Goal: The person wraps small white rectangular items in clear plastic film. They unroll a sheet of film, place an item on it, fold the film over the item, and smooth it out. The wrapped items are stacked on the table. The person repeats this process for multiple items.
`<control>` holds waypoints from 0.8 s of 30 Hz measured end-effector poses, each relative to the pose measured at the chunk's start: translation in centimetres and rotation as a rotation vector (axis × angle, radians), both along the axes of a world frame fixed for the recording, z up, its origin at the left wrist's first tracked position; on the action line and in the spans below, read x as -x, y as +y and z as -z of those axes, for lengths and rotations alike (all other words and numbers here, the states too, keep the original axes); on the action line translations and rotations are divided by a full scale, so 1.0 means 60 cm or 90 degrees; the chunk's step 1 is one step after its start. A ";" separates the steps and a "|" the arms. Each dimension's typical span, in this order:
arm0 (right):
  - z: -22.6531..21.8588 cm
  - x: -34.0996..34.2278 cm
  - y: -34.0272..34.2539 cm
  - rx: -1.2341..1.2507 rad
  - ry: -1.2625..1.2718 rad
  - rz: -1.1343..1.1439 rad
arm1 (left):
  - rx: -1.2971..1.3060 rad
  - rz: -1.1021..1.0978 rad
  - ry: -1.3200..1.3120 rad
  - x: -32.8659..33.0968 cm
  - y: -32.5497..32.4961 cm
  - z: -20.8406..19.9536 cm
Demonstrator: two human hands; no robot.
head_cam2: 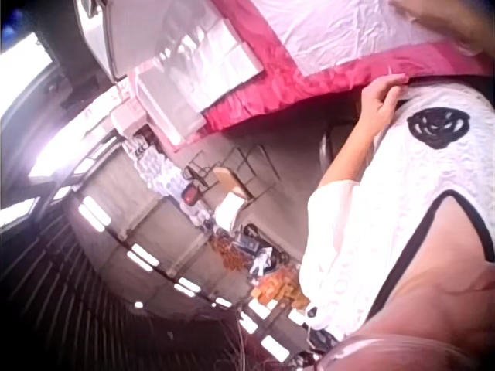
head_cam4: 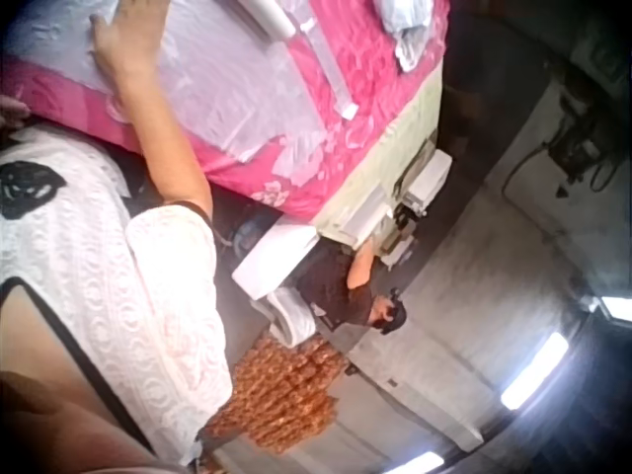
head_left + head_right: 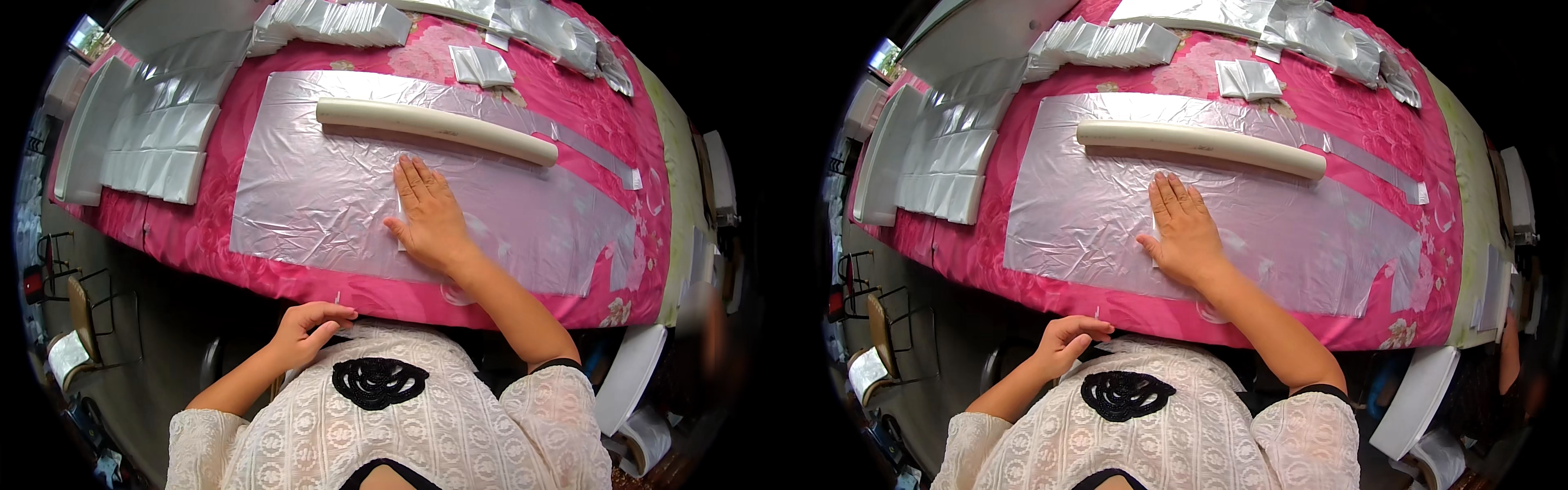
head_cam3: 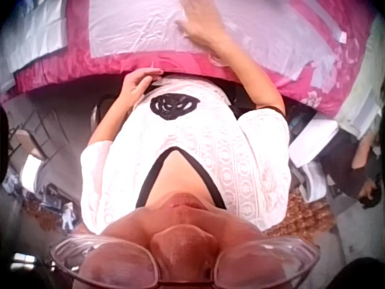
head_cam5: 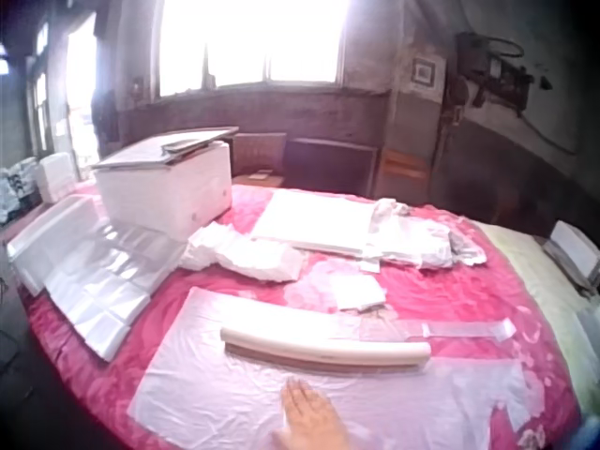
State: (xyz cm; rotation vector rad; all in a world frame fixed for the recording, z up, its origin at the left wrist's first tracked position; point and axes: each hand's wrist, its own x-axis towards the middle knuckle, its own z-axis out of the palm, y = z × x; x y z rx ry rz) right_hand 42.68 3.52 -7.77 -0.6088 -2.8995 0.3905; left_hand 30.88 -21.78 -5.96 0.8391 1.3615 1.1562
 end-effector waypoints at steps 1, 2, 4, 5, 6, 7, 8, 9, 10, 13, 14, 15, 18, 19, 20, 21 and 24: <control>0.001 0.001 -0.002 -0.003 -0.013 0.001 | 0.054 -0.011 -0.066 -0.002 -0.018 0.001; 0.002 0.003 -0.007 0.013 -0.011 0.001 | 0.098 -0.035 -0.090 -0.003 -0.035 0.010; -0.002 0.006 -0.024 0.037 -0.006 0.000 | 0.177 -0.082 -0.138 -0.008 -0.054 0.033; -0.002 0.008 -0.044 0.058 -0.006 -0.004 | 0.210 -0.122 -0.158 -0.013 -0.054 0.036; -0.002 0.013 -0.078 0.078 -0.007 -0.006 | 0.229 -0.143 -0.185 -0.018 -0.048 0.033; -0.001 0.018 -0.111 0.096 -0.004 -0.007 | 0.245 -0.163 -0.211 -0.022 -0.039 0.028; -0.004 0.021 -0.145 0.137 0.002 -0.027 | 0.260 -0.181 -0.238 -0.023 -0.031 0.027; -0.012 0.024 -0.174 0.179 -0.028 -0.058 | 0.246 -0.209 -0.293 -0.025 -0.032 0.036; -0.004 0.024 -0.202 0.214 0.031 -0.095 | 0.249 -0.249 -0.320 -0.029 -0.038 0.050; -0.025 0.025 -0.226 0.215 0.094 -0.207 | 0.216 -0.153 0.089 -0.015 -0.028 0.019; -0.030 0.027 -0.213 0.159 0.152 -0.251 | 0.180 -0.111 0.214 -0.010 -0.031 0.017; -0.034 0.028 -0.196 0.121 0.141 -0.299 | 0.235 -0.034 0.366 -0.003 -0.015 -0.019; -0.048 0.027 -0.139 0.100 0.118 -0.400 | 0.075 -0.016 0.515 0.008 0.009 -0.053; -0.046 0.027 -0.120 0.151 0.120 -0.401 | 0.051 -0.042 0.510 0.011 0.015 -0.058; -0.048 0.026 -0.097 0.201 0.123 -0.400 | 0.026 -0.067 0.505 0.015 0.022 -0.062; -0.069 0.025 -0.063 0.215 0.169 -0.374 | 0.003 -0.093 0.498 0.019 0.027 -0.064; -0.094 0.027 0.064 0.263 0.241 -0.134 | -0.043 -0.135 0.593 0.031 0.030 -0.061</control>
